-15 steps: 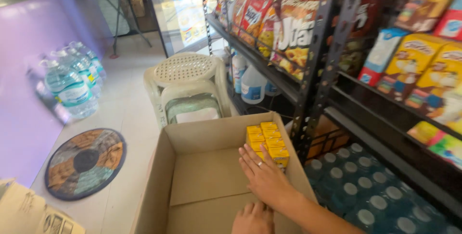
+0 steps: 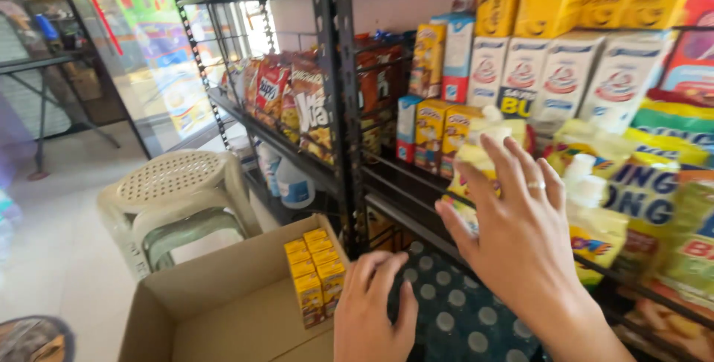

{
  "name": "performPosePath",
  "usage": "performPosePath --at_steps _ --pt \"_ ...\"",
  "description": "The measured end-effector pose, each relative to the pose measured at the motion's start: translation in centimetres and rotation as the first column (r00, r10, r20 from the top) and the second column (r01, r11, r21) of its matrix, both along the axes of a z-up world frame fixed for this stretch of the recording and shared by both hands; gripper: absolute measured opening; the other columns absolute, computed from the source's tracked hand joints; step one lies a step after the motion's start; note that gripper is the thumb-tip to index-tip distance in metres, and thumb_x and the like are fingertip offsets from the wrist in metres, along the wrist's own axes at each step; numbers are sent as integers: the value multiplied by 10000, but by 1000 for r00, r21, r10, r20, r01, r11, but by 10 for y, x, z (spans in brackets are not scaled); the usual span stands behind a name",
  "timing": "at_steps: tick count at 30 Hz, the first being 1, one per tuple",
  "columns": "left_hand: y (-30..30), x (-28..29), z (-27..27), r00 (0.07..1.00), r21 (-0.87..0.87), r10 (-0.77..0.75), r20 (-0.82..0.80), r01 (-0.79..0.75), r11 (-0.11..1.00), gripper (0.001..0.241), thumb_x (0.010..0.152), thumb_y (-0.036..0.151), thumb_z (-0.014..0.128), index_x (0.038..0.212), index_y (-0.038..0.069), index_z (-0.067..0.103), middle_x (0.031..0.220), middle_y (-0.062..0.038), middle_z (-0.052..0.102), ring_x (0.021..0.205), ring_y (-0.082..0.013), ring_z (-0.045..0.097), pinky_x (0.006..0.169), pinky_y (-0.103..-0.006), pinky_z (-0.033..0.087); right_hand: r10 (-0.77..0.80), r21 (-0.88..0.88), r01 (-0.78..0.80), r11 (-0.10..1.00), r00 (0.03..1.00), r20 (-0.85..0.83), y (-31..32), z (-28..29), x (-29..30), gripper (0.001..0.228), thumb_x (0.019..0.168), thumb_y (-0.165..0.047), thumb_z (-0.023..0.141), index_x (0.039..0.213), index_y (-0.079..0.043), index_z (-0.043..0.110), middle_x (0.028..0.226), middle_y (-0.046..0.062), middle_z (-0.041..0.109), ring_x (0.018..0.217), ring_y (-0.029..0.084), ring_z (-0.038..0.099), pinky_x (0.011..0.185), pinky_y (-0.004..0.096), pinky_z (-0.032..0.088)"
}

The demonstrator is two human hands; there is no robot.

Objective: Organize grocery items from a shipping box onto store shelves.

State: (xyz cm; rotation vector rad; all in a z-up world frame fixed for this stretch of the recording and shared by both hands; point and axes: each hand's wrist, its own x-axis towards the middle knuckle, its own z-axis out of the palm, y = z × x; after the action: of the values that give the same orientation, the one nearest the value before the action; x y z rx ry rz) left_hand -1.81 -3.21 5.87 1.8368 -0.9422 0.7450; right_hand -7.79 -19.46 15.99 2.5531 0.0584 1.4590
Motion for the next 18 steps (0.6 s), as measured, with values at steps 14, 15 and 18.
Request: performPosePath --at_steps 14,15,18 --pt "-49 13 75 981 -155 -120 -150 96 983 258 818 95 720 1076 82 719 1055 -58 704 954 -228 699 694 -328 553 -565 -39 564 825 824 -47 -126 162 132 515 800 -385 765 1113 20 711 1304 301 563 1250 452 529 941 593 454" --pt "-50 13 82 983 -161 -121 -141 98 982 258 818 95 720 1076 82 719 1055 -58 704 954 -228 699 694 -328 553 -565 -40 564 825 824 -36 -140 164 130 515 800 -385 765 1113 20 711 1304 301 563 1250 452 529 941 593 454" --pt "-55 14 101 966 -144 -149 -214 119 982 242 827 120 720 1068 94 719 1058 -39 701 933 -200 698 654 -309 563 -527 36 528 849 849 -25 -170 166 119 675 840 -403 771 1331 22 587 1407 318 511 1314 487 496 1005 587 439"
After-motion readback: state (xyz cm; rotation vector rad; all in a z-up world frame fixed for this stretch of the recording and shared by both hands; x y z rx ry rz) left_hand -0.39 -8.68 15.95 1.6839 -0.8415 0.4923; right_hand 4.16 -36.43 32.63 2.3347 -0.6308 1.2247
